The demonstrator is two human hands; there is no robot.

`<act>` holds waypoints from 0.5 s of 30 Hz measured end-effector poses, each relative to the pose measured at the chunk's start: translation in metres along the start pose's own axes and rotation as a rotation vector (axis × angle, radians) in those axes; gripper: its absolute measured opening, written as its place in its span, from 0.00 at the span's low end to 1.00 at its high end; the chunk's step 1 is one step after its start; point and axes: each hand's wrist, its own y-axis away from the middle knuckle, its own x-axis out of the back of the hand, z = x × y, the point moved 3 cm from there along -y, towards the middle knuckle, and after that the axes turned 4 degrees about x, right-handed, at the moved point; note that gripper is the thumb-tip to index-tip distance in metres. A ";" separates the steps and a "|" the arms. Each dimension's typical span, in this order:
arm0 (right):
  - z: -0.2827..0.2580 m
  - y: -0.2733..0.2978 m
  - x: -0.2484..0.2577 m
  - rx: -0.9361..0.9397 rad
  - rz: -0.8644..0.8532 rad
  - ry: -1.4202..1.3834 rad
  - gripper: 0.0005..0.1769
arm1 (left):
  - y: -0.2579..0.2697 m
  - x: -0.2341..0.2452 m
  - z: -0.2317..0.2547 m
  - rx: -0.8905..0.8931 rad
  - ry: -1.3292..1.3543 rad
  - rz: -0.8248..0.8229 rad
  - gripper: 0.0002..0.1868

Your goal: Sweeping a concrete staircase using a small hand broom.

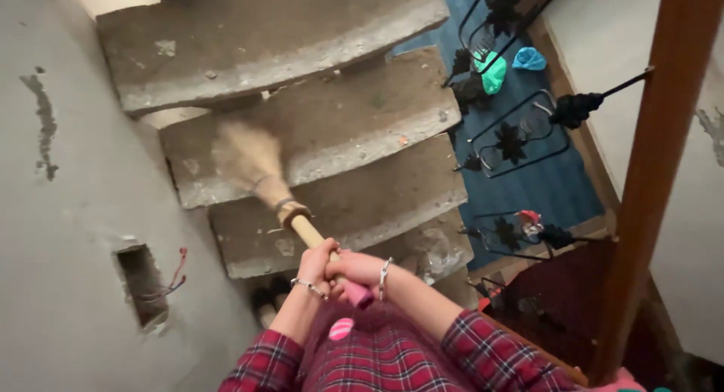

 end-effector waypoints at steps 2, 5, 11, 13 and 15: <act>-0.021 0.016 0.058 0.009 -0.024 0.107 0.06 | -0.046 -0.038 -0.016 -0.073 0.054 0.205 0.14; -0.027 0.046 0.169 0.022 0.020 0.011 0.09 | -0.173 -0.103 -0.059 -0.183 -0.071 0.521 0.16; -0.032 0.066 0.199 0.457 0.645 -0.286 0.07 | -0.168 -0.222 -0.013 -0.118 -0.696 -0.072 0.11; -0.059 0.102 0.162 0.468 0.846 -0.160 0.06 | -0.147 -0.238 -0.002 -0.137 -0.595 -0.282 0.09; -0.072 0.119 0.157 0.357 0.456 -0.152 0.03 | -0.126 -0.247 0.008 -0.299 -0.525 -0.170 0.09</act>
